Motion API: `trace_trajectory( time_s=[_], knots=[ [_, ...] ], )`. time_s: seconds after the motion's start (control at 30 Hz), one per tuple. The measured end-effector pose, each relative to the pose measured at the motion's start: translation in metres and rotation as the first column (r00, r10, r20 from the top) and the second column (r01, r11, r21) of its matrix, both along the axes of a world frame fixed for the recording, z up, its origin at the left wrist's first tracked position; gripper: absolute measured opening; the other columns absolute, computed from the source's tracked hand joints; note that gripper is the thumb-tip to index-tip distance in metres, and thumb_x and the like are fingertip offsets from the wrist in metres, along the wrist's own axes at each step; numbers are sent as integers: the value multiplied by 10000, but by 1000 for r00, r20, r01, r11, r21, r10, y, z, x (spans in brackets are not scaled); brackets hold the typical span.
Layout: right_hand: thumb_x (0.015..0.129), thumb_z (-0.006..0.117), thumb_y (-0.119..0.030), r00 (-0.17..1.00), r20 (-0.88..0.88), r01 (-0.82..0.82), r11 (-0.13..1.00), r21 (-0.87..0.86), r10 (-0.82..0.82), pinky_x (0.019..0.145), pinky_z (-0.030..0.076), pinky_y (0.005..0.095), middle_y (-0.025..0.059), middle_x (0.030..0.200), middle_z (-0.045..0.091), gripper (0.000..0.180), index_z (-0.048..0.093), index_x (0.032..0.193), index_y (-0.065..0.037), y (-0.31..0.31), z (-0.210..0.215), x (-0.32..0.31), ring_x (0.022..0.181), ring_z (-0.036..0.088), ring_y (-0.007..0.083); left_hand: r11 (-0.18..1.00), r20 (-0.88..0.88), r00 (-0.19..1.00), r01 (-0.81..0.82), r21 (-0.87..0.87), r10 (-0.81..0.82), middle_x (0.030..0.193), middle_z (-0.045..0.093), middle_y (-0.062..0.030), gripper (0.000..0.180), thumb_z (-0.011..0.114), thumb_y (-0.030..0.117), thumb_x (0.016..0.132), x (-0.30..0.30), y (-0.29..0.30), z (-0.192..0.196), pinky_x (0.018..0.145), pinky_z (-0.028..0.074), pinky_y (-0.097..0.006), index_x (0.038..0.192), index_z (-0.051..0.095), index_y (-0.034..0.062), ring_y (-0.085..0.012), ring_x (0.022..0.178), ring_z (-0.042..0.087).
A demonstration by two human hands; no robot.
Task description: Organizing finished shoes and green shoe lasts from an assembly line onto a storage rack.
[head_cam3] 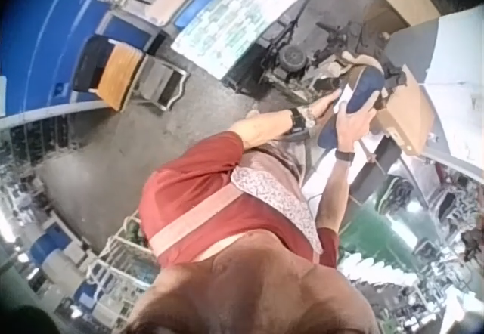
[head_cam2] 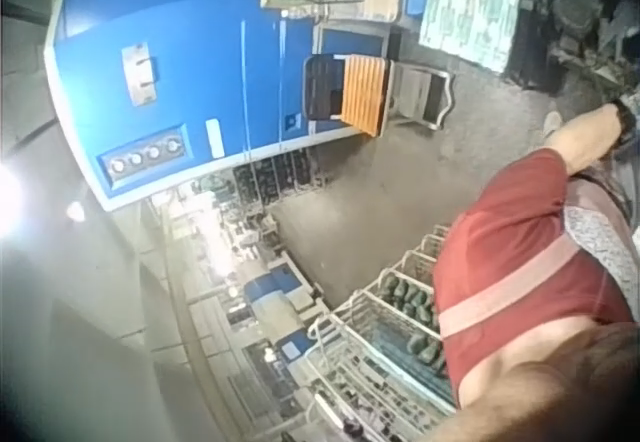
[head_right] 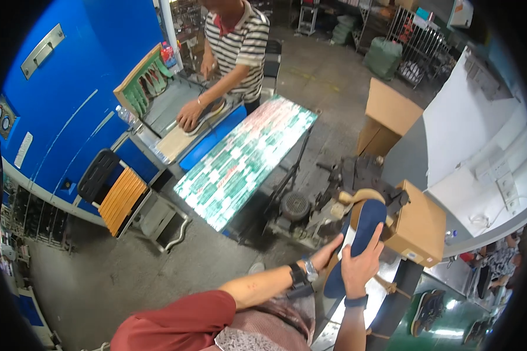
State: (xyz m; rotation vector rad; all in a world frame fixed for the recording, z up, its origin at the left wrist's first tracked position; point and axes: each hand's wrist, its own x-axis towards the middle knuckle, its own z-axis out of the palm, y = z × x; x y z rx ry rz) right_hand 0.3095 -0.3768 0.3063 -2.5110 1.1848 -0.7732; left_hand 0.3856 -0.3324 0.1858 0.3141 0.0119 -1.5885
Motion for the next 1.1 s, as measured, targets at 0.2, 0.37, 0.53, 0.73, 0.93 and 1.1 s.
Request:
trace_trajectory(
  time_s=[0.2,0.37,0.53,0.73,0.93,1.1],
  knots=[
    [725,702,-160,998,62,4,1000,-30,-2,814,489,481,202,1086,519,983,240,1591,-105,17,-3,-6,972,584,430,976,355,935,-51,210,-27,1355,572,-197,917,522,713,930,-11,4,-6,994,476,-297,1358,524,-97,-171,1200,573],
    [736,705,-151,991,130,-31,999,-10,32,931,469,483,240,1229,517,963,240,1567,-9,42,-5,-38,1093,559,455,954,556,830,-132,268,-42,1422,529,-174,952,588,702,894,-32,32,8,1122,347,-325,1408,497,-94,-205,1332,469],
    [1058,438,-356,862,493,-190,823,535,-121,1138,362,414,233,1518,414,721,107,1600,-14,91,-7,-64,1341,492,331,888,859,248,6,460,-447,849,664,-188,691,624,634,898,28,81,-5,704,504,-329,1001,684,-47,-185,766,607],
    [1010,368,-617,555,681,-513,448,732,-478,1021,439,479,125,1261,622,694,430,1444,-78,19,-101,-50,1170,555,291,949,922,234,130,286,-310,1068,714,-94,522,857,92,699,94,161,30,832,544,-331,1150,639,-53,-172,904,669],
    [923,640,-472,377,577,-899,-136,417,-725,965,516,428,163,1186,657,606,538,1342,-46,0,-91,18,1062,661,275,825,781,-429,128,550,-454,978,728,-222,672,873,327,736,103,215,13,808,552,-409,1222,620,-62,-330,876,700],
    [906,641,-381,425,683,-905,-252,344,-594,981,504,412,157,1204,639,660,415,1446,-77,1,-84,-10,1097,643,259,833,545,-730,-61,549,-413,993,720,-236,663,876,388,720,70,209,-4,842,540,-447,1190,662,-27,-406,939,683]
  ],
)
